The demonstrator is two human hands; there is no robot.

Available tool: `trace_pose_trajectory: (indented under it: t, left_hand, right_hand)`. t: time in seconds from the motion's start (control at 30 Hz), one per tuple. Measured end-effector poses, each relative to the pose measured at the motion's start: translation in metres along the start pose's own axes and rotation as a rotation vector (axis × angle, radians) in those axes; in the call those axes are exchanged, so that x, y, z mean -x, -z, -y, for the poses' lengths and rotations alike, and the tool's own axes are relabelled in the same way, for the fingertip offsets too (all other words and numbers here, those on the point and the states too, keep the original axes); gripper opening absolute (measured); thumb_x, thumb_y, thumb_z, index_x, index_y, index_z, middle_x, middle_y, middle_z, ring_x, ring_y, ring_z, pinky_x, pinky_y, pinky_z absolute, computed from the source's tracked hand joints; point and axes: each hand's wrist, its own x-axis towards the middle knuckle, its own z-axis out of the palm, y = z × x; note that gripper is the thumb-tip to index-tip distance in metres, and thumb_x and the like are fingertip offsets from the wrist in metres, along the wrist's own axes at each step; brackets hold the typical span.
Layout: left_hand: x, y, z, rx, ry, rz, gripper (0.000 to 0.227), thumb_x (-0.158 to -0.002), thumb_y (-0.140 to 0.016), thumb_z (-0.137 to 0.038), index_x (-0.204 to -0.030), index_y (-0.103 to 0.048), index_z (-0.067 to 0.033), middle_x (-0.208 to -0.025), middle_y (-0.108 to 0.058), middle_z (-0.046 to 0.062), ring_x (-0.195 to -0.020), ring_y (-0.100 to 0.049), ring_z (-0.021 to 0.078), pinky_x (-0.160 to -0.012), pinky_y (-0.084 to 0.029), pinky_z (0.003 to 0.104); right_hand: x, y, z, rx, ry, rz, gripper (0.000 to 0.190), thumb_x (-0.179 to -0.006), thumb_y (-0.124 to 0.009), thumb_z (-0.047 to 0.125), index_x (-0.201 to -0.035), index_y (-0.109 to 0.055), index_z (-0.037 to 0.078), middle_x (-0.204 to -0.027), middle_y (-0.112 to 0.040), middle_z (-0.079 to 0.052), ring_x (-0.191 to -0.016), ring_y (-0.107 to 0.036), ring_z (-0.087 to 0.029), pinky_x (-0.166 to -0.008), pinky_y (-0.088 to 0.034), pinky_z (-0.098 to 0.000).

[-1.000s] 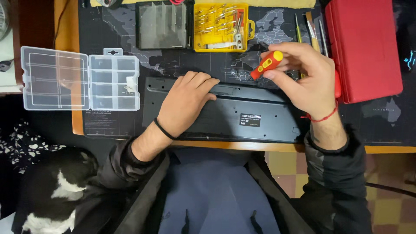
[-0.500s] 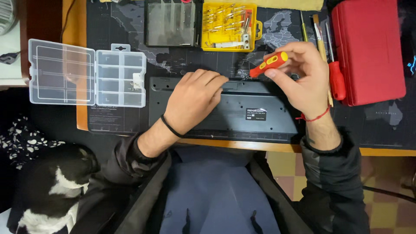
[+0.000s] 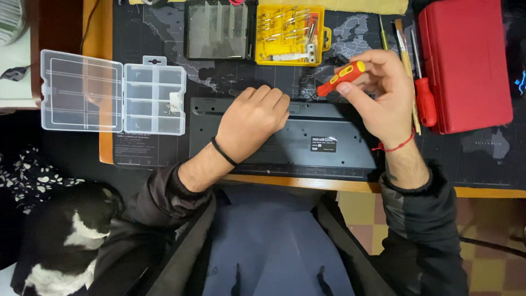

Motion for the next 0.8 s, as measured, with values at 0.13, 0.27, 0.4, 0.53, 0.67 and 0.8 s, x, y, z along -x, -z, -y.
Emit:
trace_pose_trajectory:
  t: [0.13,0.27,0.4,0.53,0.67,0.8]
  left_hand:
    - [0.001,0.001,-0.002,-0.043,-0.008,-0.048,0.024,-0.103,-0.068,-0.013,-0.084,-0.057,-0.0208,-0.08,-0.049,-0.003,-0.073,-0.051,0.0169,-0.063,-0.041,0.033]
    - [0.001,0.003,-0.002,-0.029,0.002,-0.054,0.025,-0.103,-0.067,-0.013,-0.084,-0.055,-0.0216,-0.08,-0.049,-0.003,-0.074,-0.052,0.0172,-0.063,-0.042,0.033]
    - [0.001,0.011,0.004,0.118,0.006,-0.021,0.01,-0.099,-0.069,-0.011,-0.095,-0.064,-0.0189,-0.086,-0.056,0.0,-0.078,-0.058,0.0229,-0.065,-0.047,0.037]
    - [0.004,0.015,0.013,0.312,0.078,-0.093,0.014,-0.1,-0.072,-0.003,-0.111,-0.078,-0.0109,-0.098,-0.071,0.002,-0.082,-0.066,0.0241,-0.072,-0.056,0.037]
    - [0.011,0.025,0.024,0.454,0.138,0.04,0.023,-0.1,-0.085,-0.014,-0.121,-0.08,-0.0072,-0.107,-0.078,0.007,-0.101,-0.073,0.0273,-0.086,-0.059,0.04]
    - [0.014,0.039,0.034,0.543,0.163,0.185,0.043,-0.093,-0.093,-0.021,-0.13,-0.079,-0.0045,-0.116,-0.078,0.012,-0.118,-0.074,0.0311,-0.101,-0.058,0.046]
  right_hand:
    - [0.0,-0.002,0.004,-0.083,0.007,0.02,0.036,-0.112,-0.076,-0.003,-0.139,-0.052,0.0,-0.129,-0.074,-0.027,-0.1,-0.078,-0.028,-0.089,-0.067,-0.0337]
    - [0.0,-0.002,0.002,-0.094,0.018,0.025,0.035,-0.112,-0.076,-0.002,-0.138,-0.051,0.0,-0.128,-0.075,-0.027,-0.096,-0.077,-0.026,-0.086,-0.064,-0.0314]
    - [0.0,-0.001,0.005,-0.07,-0.007,0.031,0.037,-0.112,-0.075,-0.002,-0.144,-0.056,-0.002,-0.132,-0.075,-0.026,-0.098,-0.077,-0.026,-0.088,-0.064,-0.0305]
    - [0.001,-0.002,0.005,-0.077,0.036,0.034,0.043,-0.113,-0.074,-0.006,-0.153,-0.057,-0.007,-0.132,-0.071,-0.029,-0.113,-0.077,-0.033,-0.098,-0.071,-0.0382]
    - [0.002,-0.001,-0.015,-0.109,0.007,0.015,0.038,-0.108,-0.077,-0.004,-0.144,-0.064,-0.008,-0.127,-0.072,-0.029,-0.107,-0.079,-0.034,-0.092,-0.068,-0.0382]
    - [0.002,0.002,-0.02,-0.166,0.019,0.023,0.037,-0.106,-0.081,0.003,-0.137,-0.064,-0.011,-0.117,-0.076,-0.029,-0.098,-0.079,-0.028,-0.086,-0.066,-0.0349]
